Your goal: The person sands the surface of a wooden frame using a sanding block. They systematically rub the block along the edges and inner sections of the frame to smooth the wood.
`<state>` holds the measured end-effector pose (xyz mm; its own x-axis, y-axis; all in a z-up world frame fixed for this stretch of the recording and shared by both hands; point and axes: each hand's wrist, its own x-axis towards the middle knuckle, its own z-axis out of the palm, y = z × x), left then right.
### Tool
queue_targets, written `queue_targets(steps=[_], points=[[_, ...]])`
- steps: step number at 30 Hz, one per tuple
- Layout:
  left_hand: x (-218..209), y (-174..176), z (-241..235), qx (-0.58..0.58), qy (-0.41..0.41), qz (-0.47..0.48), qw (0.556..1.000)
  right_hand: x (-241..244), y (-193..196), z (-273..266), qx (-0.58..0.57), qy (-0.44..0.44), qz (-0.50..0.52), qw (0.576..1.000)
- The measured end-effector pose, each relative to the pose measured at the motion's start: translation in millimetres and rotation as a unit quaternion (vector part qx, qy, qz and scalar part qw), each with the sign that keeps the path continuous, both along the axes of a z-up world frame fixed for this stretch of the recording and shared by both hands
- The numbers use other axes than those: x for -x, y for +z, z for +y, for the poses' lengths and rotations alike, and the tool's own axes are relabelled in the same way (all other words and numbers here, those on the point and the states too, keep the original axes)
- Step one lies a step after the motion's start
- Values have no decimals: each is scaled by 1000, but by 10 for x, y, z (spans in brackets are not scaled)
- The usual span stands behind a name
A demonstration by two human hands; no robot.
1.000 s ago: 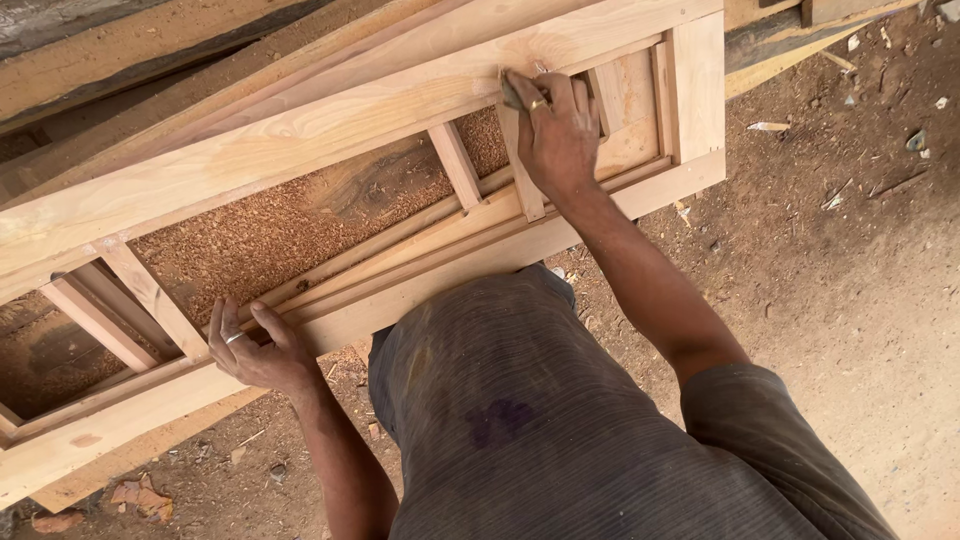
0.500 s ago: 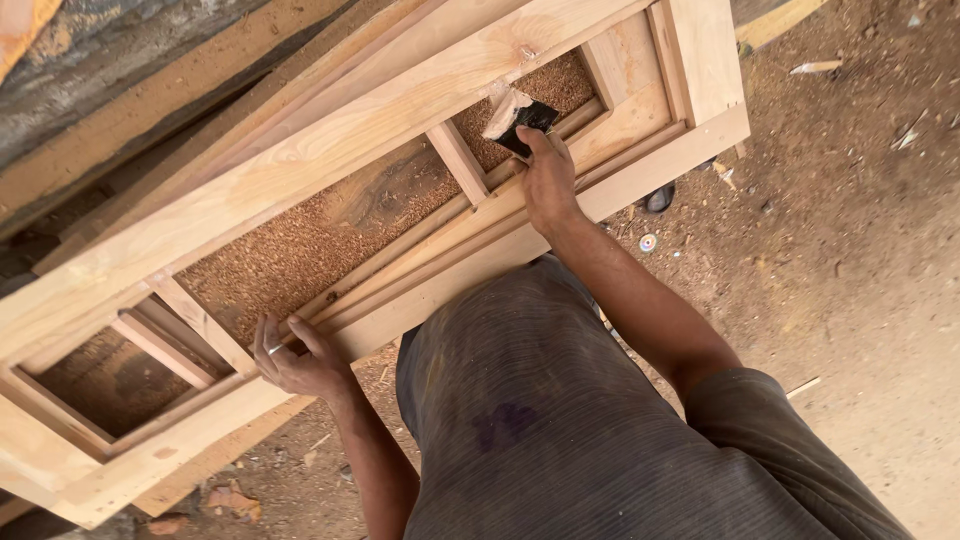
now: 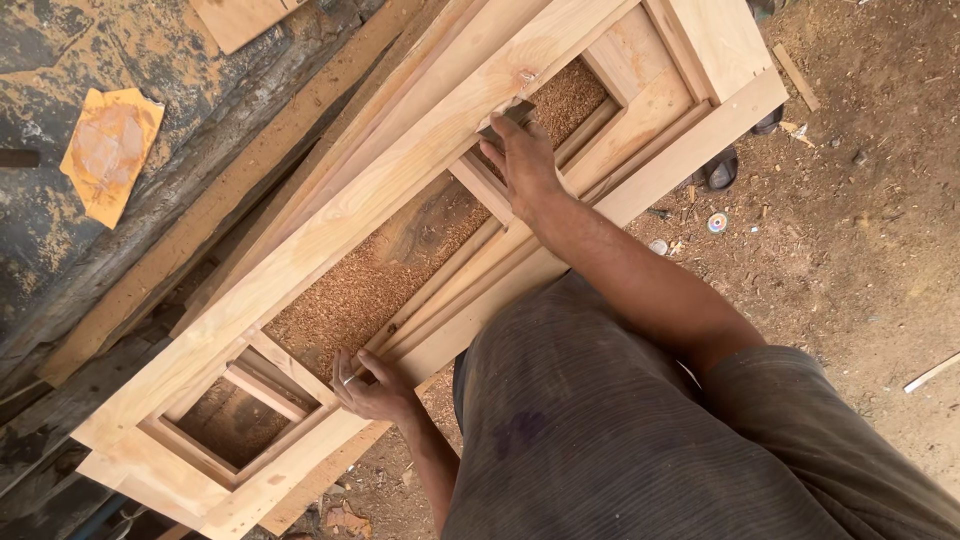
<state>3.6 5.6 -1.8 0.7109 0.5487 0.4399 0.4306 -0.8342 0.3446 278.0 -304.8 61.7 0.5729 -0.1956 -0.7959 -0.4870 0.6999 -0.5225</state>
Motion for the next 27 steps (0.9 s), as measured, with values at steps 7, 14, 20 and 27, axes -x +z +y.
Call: queue_targets(steps=[7,14,20,27], points=[[2,41,-28,6,17,11,1000,-178,37,-317,-4,-5,-11,1000],[-2,49,-35,4,19,11,1000,-64,-174,-643,27,-76,-63,995],[12,0,6,7,7,13,1000,118,-364,-653,126,-90,-81,985],[60,-45,54,19,6,23,1000,203,-421,-328,252,16,-59,966]])
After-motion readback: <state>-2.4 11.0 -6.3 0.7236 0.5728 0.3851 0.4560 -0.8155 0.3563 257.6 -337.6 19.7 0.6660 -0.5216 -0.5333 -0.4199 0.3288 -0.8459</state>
